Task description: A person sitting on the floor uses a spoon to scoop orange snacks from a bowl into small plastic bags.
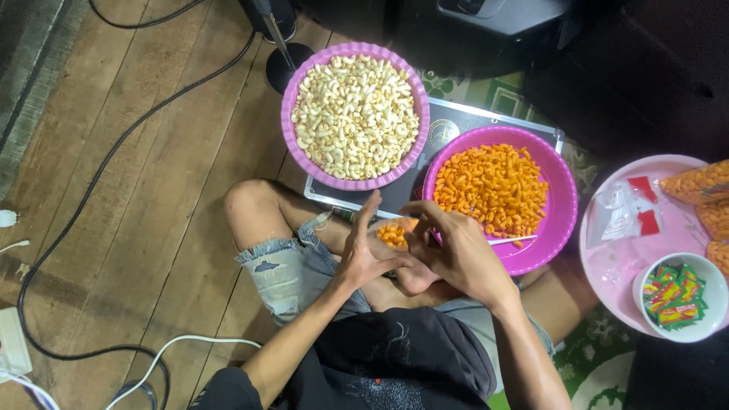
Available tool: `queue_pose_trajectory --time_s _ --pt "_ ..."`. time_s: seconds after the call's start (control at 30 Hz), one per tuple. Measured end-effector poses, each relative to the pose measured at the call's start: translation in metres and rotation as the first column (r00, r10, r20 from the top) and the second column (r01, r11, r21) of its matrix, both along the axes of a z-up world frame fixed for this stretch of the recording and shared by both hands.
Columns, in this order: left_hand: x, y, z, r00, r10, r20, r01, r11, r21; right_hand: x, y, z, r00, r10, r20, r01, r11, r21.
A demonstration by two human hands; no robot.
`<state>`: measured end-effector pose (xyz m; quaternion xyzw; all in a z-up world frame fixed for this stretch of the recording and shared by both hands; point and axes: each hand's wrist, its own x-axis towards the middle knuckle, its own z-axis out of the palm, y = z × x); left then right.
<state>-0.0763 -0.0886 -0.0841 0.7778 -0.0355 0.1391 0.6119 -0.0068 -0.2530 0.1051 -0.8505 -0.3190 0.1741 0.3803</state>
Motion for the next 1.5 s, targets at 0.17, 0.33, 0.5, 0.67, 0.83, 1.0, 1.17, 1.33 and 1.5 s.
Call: queue_pose_trajectory --time_s 0.17,0.33,0.5,0.67,0.83,1.0,1.17,1.33,1.5 --pt "0.008 -0.013 -0.006 0.997 -0.078 0.020 0.078 0.996 -0.030 -0.015 -0.026 0.009 1.000 -0.007 0.017 0.007 1.000 -0.005" --pt "-0.008 -0.010 0.019 0.982 -0.159 0.100 0.162 0.987 -0.020 -0.034 -0.051 0.016 0.990 0.004 0.140 -0.004 1.000 0.001" --pt "-0.021 0.005 0.028 0.956 -0.279 0.089 0.245 0.928 0.281 -0.052 -0.060 0.033 0.948 0.119 0.296 -0.078 0.986 -0.146" --pt "-0.027 0.010 0.034 0.954 -0.282 0.102 0.240 0.922 0.305 -0.056 -0.056 0.015 0.902 0.272 0.336 -0.155 0.929 -0.336" --pt "-0.031 0.011 0.043 0.961 -0.251 0.121 0.201 0.925 0.321 -0.054 -0.067 -0.010 0.783 0.382 0.491 -0.116 0.865 -0.488" --pt "-0.033 0.013 0.041 0.955 -0.279 0.103 0.232 0.915 0.329 -0.057 -0.075 -0.015 0.793 0.397 0.463 -0.128 0.850 -0.511" --pt "-0.035 0.013 0.019 0.963 -0.248 0.110 0.203 0.927 0.316 -0.059 -0.068 0.003 0.887 0.218 0.406 -0.171 0.974 -0.151" --pt "-0.037 0.008 0.008 0.977 -0.125 0.172 0.055 0.931 0.361 -0.052 -0.073 -0.009 0.967 -0.137 0.214 0.105 0.982 0.157" --pt "-0.038 -0.001 0.019 0.950 0.002 0.312 -0.136 0.903 0.408 -0.051 -0.068 -0.031 0.969 -0.246 -0.032 0.246 0.936 0.252"
